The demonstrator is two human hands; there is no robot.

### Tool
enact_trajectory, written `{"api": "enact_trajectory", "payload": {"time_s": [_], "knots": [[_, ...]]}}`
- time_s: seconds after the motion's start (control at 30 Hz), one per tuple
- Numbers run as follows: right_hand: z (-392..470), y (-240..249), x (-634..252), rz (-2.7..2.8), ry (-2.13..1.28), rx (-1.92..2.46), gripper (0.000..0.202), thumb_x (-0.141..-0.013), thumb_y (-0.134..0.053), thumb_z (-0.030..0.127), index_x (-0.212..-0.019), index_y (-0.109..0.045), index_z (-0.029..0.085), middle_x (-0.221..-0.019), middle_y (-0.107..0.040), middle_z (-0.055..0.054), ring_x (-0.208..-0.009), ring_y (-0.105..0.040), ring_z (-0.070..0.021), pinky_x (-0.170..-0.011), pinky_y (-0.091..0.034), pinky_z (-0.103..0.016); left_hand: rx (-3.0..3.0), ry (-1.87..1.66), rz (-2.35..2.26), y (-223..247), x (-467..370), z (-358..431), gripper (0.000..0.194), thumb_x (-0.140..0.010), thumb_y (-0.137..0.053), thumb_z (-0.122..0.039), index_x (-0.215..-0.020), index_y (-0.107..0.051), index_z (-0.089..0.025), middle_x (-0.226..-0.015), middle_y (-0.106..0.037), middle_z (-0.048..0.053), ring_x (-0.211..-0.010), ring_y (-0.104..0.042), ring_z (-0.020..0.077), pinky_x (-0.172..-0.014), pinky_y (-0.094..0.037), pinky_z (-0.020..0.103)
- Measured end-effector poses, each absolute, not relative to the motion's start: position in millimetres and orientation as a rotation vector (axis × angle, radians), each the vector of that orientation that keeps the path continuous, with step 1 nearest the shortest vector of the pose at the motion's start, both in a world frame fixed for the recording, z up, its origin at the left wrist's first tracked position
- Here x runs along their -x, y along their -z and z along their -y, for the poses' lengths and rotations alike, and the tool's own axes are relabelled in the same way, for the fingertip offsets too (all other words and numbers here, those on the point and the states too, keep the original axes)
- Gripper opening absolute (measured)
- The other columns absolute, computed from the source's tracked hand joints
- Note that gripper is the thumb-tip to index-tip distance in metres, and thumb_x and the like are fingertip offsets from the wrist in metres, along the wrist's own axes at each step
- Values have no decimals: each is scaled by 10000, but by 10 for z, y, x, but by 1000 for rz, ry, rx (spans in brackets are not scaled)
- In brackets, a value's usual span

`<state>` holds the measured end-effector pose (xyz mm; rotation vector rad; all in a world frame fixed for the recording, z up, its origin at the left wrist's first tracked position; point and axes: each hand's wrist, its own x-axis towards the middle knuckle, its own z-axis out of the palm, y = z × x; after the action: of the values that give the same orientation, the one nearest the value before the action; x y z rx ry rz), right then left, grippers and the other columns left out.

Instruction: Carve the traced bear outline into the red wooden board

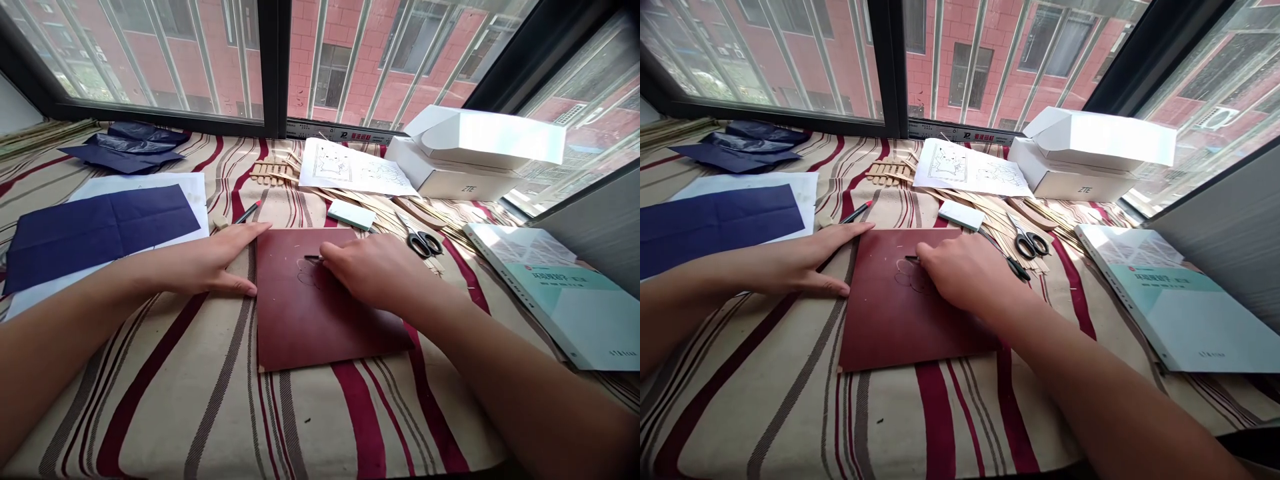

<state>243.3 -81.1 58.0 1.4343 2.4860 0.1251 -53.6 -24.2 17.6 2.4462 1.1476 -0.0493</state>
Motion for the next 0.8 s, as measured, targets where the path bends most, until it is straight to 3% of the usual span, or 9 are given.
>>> {"api": "enact_trajectory", "payload": {"time_s": [0.43,0.53,0.8], "knots": [[847,-581,-2463,-2515,-122,-1357,275,-1099,-438,296,-1001,-689,237,-864,-799,-47,-610,-586,-213,-536,-179,-367,-2407,39,-1152,-192,516,257,1280,-832,-657,-878,-1776,-199,-145,-1856,-238,196,-1705,-256,424,-1389,-254,497],[836,-574,-2451,-2458,-226,-1465,281,-1080,-420,226,-1003,-691,221,-849,-790,-73,-599,-572,-214,-536,-182,-368,-2403,37,-1153,-191,508,255,1288,-830,-664,-864,-1776,-198,-124,-1854,-233,207,-1702,-262,425,-1393,-238,488],[861,-562,-2446,-2526,-232,-1364,275,-1079,-439,226,-973,-692,229,-822,-767,-38,-552,-489,-194,-534,-170,-366,-2416,28,-1149,-186,518,267,1253,-846,-649,-868,-1774,-217,-145,-1854,-244,194,-1704,-260,421,-1387,-258,490]]}}
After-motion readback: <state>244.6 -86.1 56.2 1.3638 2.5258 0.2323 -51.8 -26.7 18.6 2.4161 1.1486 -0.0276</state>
